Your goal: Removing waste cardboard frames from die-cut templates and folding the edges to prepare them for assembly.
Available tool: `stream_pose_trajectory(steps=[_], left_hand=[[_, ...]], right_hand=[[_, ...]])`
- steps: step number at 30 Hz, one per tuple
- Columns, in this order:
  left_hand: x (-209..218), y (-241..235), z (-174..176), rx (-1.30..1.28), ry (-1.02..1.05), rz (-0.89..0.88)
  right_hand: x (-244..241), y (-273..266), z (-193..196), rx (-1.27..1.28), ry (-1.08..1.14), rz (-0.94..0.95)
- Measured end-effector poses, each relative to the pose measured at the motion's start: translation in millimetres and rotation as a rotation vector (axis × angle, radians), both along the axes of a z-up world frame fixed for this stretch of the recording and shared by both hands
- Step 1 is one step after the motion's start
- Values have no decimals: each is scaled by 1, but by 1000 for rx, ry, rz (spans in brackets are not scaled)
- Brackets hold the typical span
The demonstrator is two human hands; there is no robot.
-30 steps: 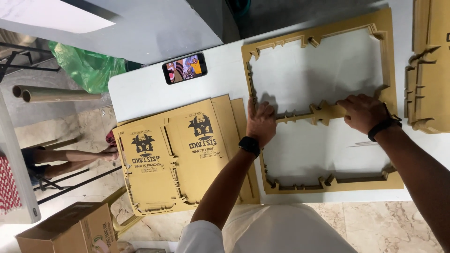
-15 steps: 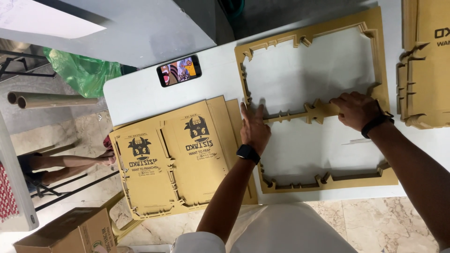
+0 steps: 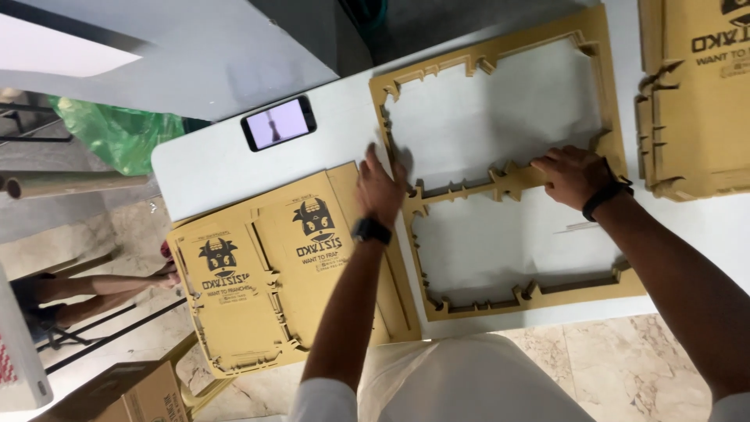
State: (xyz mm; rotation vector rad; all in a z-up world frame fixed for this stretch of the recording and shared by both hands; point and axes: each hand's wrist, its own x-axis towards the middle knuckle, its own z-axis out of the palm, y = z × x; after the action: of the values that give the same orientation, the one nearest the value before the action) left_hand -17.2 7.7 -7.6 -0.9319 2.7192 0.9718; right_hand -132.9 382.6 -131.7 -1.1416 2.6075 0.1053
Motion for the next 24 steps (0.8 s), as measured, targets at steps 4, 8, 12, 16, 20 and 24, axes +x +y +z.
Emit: stream_pose_trajectory(steps=[4, 8, 12, 16, 20, 24], left_hand=[[-38, -31, -69, -181, -302, -45], [-51, -45, -86, -153, -340, -128], [-51, -42, -79, -140, -333, -200], [-41, -27, -35, -107, -340, -160], [-5, -5, 9, -89, -112, -185], [38, 5, 42, -294, 97, -595]], right_hand=[[5, 3, -5, -65, 146, 17], [6, 0, 5, -55, 139, 31], [8, -5, 19, -65, 131, 11], [8, -4, 19, -67, 142, 16], [4, -1, 13, -40, 105, 22], [4, -1, 11, -17, 56, 25]])
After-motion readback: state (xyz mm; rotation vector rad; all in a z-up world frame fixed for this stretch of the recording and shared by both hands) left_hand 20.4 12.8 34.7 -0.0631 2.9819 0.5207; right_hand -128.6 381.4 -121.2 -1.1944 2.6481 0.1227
